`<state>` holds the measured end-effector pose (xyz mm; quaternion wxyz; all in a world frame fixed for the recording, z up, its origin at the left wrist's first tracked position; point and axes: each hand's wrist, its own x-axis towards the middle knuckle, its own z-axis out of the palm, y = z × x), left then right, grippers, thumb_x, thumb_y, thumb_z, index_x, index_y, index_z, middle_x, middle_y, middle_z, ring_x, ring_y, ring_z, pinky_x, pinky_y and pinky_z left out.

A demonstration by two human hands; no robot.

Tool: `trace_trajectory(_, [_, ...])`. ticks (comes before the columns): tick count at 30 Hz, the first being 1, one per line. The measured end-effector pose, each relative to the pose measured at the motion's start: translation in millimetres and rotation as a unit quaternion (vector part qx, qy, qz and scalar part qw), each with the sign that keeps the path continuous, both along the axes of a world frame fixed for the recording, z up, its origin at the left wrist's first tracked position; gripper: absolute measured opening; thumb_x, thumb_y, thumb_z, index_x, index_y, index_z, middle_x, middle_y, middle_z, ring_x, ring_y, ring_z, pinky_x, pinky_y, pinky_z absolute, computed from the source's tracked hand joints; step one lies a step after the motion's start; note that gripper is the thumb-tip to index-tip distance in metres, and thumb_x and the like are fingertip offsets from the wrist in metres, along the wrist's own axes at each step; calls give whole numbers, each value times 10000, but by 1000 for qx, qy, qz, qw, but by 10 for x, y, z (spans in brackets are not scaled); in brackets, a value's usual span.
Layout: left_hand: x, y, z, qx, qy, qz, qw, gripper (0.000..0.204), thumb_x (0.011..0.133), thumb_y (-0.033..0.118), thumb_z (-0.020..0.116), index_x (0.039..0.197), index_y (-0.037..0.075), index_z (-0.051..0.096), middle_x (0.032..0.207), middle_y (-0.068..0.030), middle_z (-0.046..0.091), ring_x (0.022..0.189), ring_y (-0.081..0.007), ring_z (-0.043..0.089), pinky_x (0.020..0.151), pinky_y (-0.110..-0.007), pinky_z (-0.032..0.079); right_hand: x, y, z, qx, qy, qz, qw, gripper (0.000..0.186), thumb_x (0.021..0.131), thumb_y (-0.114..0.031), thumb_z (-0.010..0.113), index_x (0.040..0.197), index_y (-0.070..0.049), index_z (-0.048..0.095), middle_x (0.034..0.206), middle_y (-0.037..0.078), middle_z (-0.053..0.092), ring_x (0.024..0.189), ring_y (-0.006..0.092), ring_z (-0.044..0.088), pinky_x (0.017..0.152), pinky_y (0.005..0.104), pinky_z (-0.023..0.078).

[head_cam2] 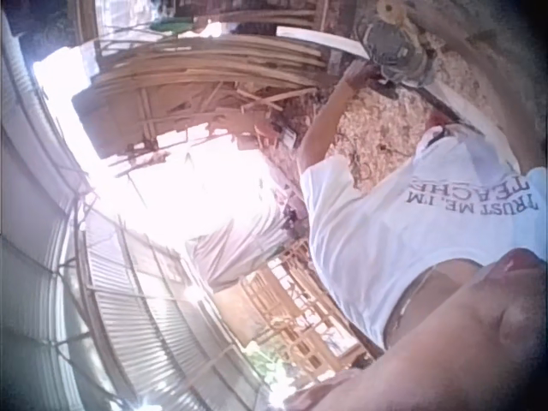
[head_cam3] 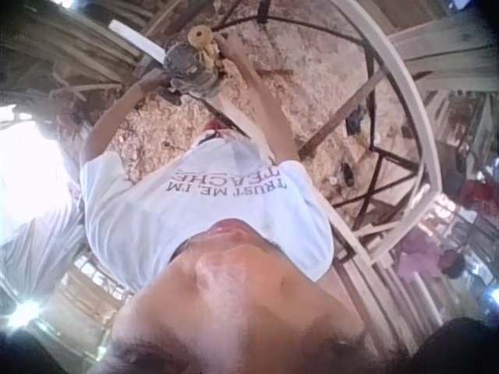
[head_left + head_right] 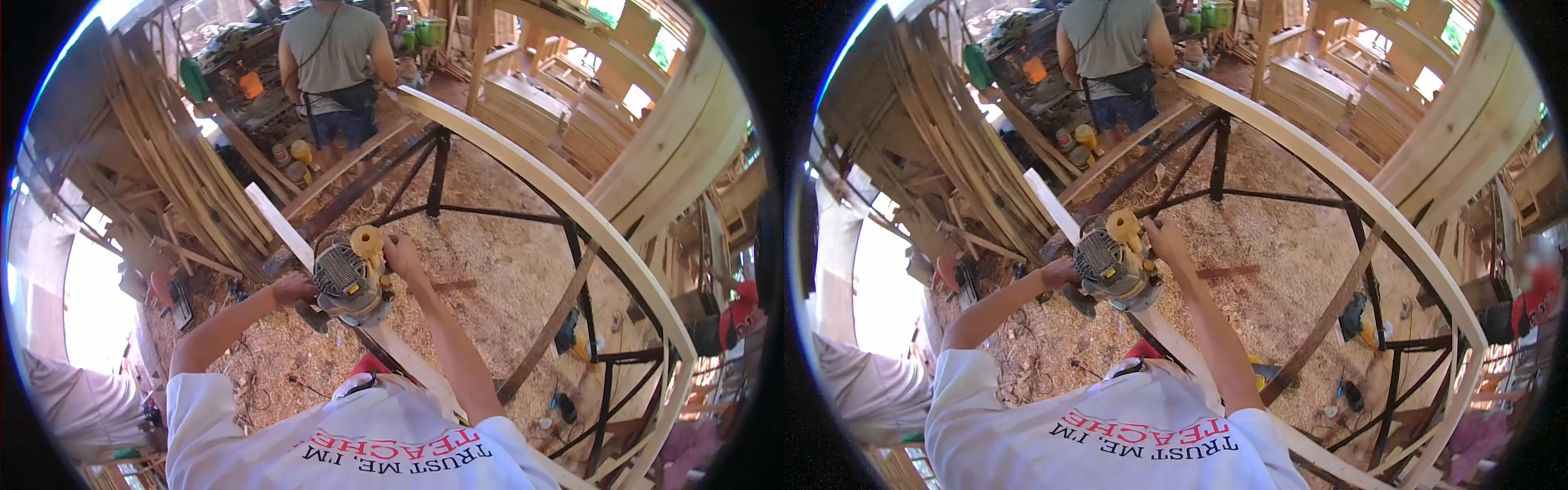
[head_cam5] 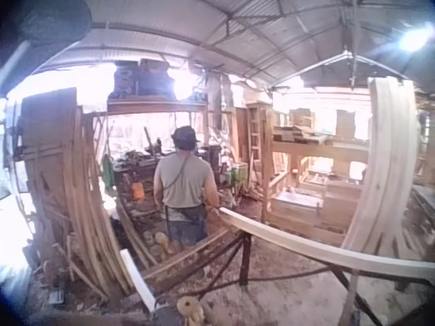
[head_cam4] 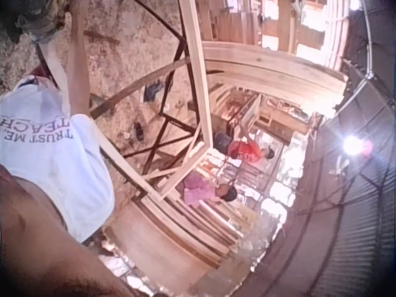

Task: The person uses a router to shape the edges of a curved wooden frame component held on a workbench.

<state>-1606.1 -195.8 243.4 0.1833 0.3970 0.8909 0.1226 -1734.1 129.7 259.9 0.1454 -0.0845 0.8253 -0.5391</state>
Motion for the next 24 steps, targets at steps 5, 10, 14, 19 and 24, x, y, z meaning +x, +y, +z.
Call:
trace_trajectory(5, [29,32,54,117,92,-5,989,329,818,181,745,1142,139,698,1138,-150,691,1035,-375,654,842,-484,518,110,-41,149,-51,11,14,999,503,917,-478,575,908,1,728,746,150,705,665,248,677,662,407,518])
trace_trajectory(10, [-17,140,49,122,54,-18,991,343,827,168,739,1162,116,687,1172,-162,683,1068,-375,649,876,-486,518,64,28,-40,-50,36,-3,998,574,896,-521,558,935,25,729,822,277,695,794,414,697,760,500,537])
trace_trajectory(14, [203,-79,-274,121,-16,117,986,359,834,164,728,1184,103,676,1188,-164,678,1081,-373,647,893,-480,516,155,1,67,54,27,-35,998,507,861,-554,588,974,-93,765,840,180,735,802,379,710,750,489,550])
trace_trajectory(19, [253,-265,-543,130,-128,225,957,380,842,160,715,1211,88,663,1208,-166,673,1097,-371,644,915,-473,514,275,27,195,8,-28,-50,998,494,844,-533,607,958,-80,766,927,202,741,884,396,712,799,493,560])
trace_trajectory(24, [89,-304,-660,125,-184,260,940,401,850,156,702,1238,73,649,1228,-169,667,1114,-368,641,937,-466,512,267,43,181,13,-4,-75,997,511,839,-498,618,964,-21,751,945,238,732,904,401,711,828,511,560])
